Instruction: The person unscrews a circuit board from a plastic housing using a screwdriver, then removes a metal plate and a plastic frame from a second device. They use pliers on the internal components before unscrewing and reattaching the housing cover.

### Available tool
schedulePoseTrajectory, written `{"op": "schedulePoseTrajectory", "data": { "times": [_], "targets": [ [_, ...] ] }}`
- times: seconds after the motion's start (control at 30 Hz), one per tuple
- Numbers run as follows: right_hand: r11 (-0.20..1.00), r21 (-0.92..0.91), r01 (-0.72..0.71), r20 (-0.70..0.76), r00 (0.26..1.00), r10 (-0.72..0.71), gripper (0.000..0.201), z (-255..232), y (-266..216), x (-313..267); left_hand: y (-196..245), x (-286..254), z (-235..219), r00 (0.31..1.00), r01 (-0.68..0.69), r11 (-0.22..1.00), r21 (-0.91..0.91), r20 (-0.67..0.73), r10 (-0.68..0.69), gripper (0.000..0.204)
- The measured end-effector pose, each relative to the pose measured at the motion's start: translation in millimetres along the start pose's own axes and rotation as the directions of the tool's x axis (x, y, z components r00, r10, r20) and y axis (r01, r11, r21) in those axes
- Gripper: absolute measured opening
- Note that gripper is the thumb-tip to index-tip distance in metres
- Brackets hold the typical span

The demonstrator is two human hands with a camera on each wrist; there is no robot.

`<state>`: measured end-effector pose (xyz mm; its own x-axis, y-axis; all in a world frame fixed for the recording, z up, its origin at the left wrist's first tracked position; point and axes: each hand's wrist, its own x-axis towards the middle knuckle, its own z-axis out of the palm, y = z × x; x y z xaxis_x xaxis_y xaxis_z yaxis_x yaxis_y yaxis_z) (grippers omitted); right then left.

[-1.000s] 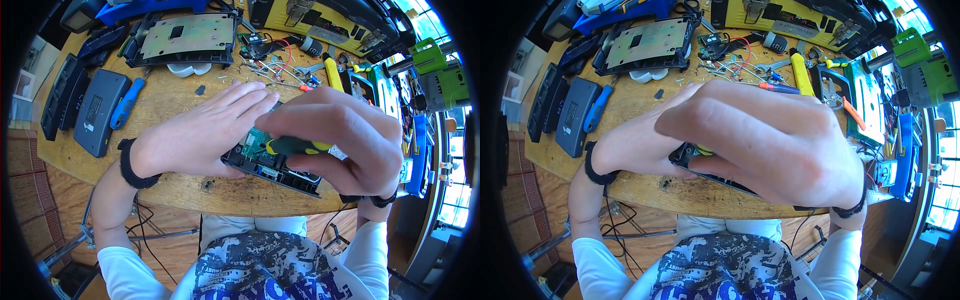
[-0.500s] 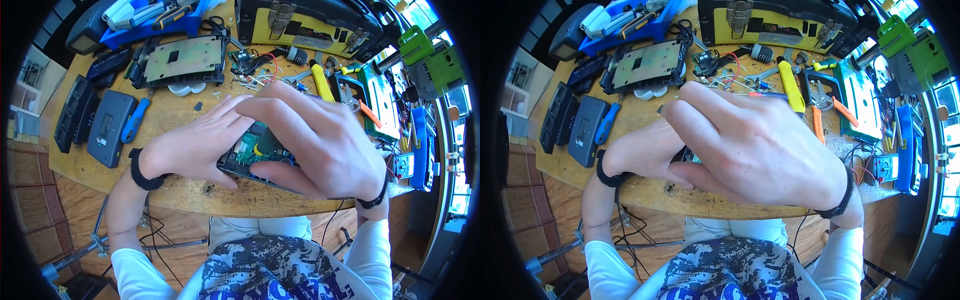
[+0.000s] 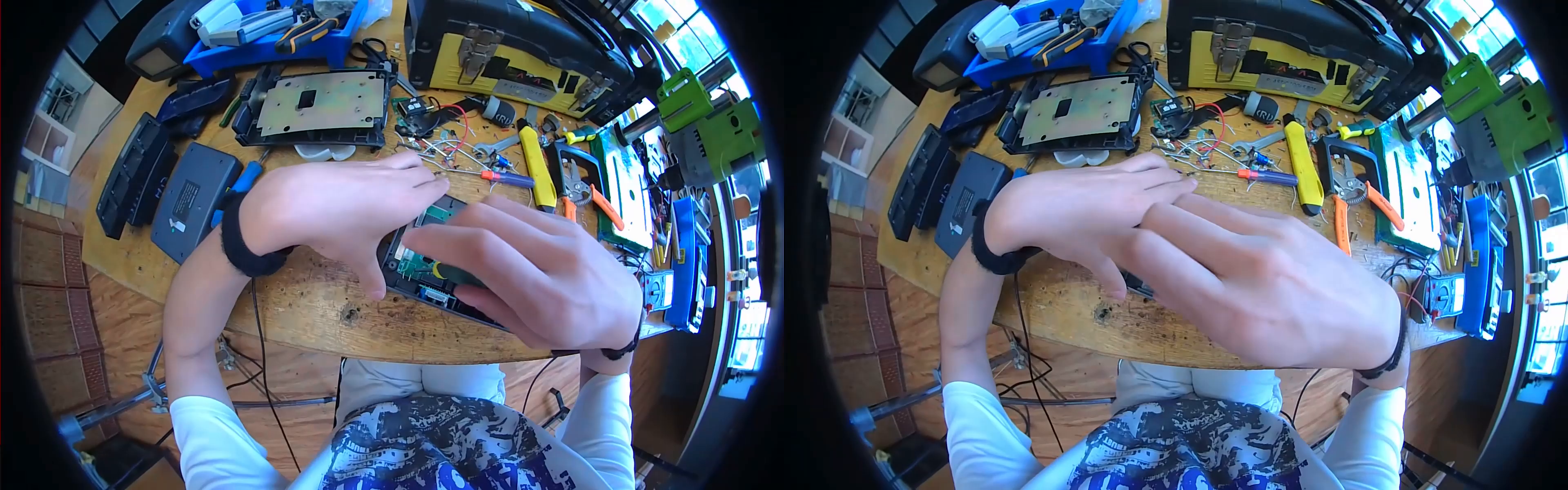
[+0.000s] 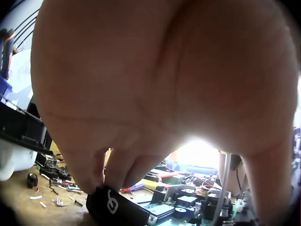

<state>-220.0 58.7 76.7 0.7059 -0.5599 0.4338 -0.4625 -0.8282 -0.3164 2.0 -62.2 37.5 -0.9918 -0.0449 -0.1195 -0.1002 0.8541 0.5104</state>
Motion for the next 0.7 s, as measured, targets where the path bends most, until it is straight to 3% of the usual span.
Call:
{"op": "schedulePoseTrajectory", "data": {
  "times": [0.07, 0.13, 0.23, 0.37, 0.43, 0.5, 0.53, 0.63, 0.7],
  "targets": [
    [0.998, -0.056, -0.040, -0.003, 0.999, 0.040, 0.053, -2, -7, 4, 8, 2, -4, 0.992, 0.121, 0.991, 0.061, 0.016, -0.122, 0.114],
    [0.983, -0.165, -0.079, -0.009, 0.997, 0.079, 0.043, -6, -16, 8, 12, 5, -5, 0.990, 0.136, 0.987, 0.085, 0.021, -0.138, 0.114],
    [0.970, -0.234, -0.061, 0.042, 0.996, 0.073, 0.044, -7, -22, 16, 6, 0, -2, 0.991, 0.134, 0.985, 0.112, -0.013, -0.134, 0.117],
    [0.986, -0.028, -0.166, 0.033, 0.985, 0.167, 0.045, -4, -17, 11, -2, -3, 4, 0.993, 0.093, 0.989, 0.118, -0.086, -0.083, 0.122],
    [0.989, -0.021, -0.144, 0.014, 0.989, 0.145, 0.040, 1, -14, 7, -1, -5, -2, 0.994, 0.083, 0.991, 0.108, -0.082, -0.074, 0.128],
    [0.995, -0.034, -0.093, -0.002, 0.996, 0.093, 0.036, -1, -15, 13, -2, -6, -14, 0.981, 0.190, 0.982, -0.012, 0.032, -0.189, 0.133],
    [0.994, -0.019, -0.107, -0.008, 0.994, 0.107, 0.034, 0, -17, 15, -17, -13, -10, 0.993, 0.093, 0.995, -0.023, -0.066, -0.094, 0.138],
    [0.993, 0.011, -0.117, -0.009, 0.993, 0.117, 0.036, 1, -19, 13, -24, -27, -29, 0.979, 0.146, 0.987, 0.066, -0.153, -0.134, 0.127],
    [0.992, 0.005, -0.126, -0.005, 0.992, 0.126, 0.036, 1, -20, 14, -23, -33, -36, 0.984, 0.135, 0.989, 0.066, -0.126, -0.126, 0.122]
  ]
}}
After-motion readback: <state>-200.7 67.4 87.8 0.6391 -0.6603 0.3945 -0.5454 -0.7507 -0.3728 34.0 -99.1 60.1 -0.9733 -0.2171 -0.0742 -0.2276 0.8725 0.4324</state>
